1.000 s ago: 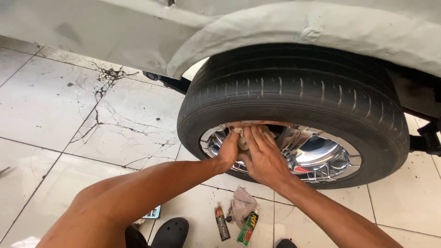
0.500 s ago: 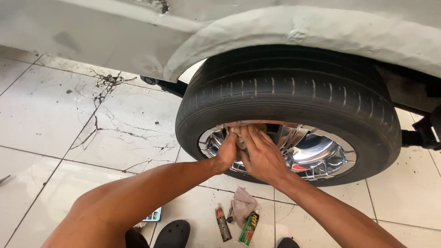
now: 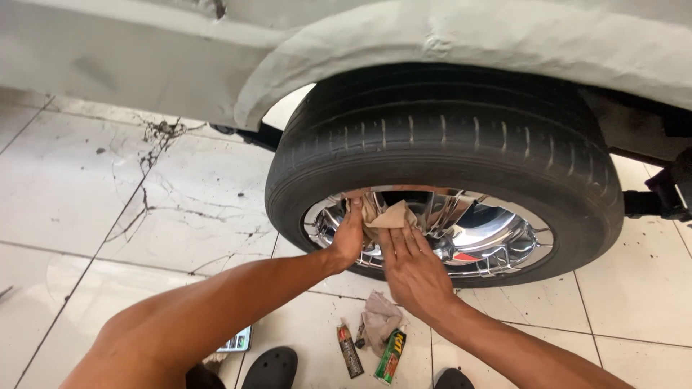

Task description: Polishing and cleaning a chrome car wheel with a cloth and paste.

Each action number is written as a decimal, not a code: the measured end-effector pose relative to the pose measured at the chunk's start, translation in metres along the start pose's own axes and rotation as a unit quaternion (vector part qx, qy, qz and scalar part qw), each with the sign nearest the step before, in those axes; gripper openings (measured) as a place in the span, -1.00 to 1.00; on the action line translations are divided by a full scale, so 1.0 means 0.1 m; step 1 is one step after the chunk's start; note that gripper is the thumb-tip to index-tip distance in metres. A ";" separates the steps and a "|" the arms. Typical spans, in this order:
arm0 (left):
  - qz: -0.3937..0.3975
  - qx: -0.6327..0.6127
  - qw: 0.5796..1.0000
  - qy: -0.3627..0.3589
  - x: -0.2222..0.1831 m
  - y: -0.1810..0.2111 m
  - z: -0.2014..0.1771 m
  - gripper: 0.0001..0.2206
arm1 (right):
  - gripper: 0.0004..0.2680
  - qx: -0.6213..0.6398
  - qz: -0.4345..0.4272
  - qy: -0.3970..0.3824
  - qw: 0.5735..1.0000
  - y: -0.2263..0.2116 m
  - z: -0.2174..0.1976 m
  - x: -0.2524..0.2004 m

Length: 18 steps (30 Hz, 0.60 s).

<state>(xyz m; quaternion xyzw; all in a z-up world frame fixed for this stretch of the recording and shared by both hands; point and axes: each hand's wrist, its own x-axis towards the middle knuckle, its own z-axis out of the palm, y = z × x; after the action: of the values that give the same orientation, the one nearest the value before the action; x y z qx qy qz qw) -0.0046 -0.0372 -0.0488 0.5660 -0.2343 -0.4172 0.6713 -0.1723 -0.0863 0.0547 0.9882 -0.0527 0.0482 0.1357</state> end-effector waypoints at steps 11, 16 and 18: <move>-0.006 0.009 0.999 -0.036 -0.02 0.05 -0.07 -0.17 | -0.39 0.202 0.031 0.074 0.976 0.21 -0.17 0.51; -0.021 -0.078 0.994 -0.079 -0.13 0.20 -0.01 -0.17 | -0.42 0.215 0.077 -0.010 0.973 0.21 -0.13 0.41; 0.004 0.108 0.994 -0.009 -0.07 0.13 -0.03 -0.16 | -0.50 0.067 0.016 0.067 0.995 0.25 0.01 0.35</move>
<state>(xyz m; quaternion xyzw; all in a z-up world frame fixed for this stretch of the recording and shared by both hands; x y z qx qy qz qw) -0.0024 -0.0297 -0.0360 0.6302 -0.2867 -0.3919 0.6059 -0.1408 -0.1137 0.0639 0.9887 -0.0555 0.1200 0.0713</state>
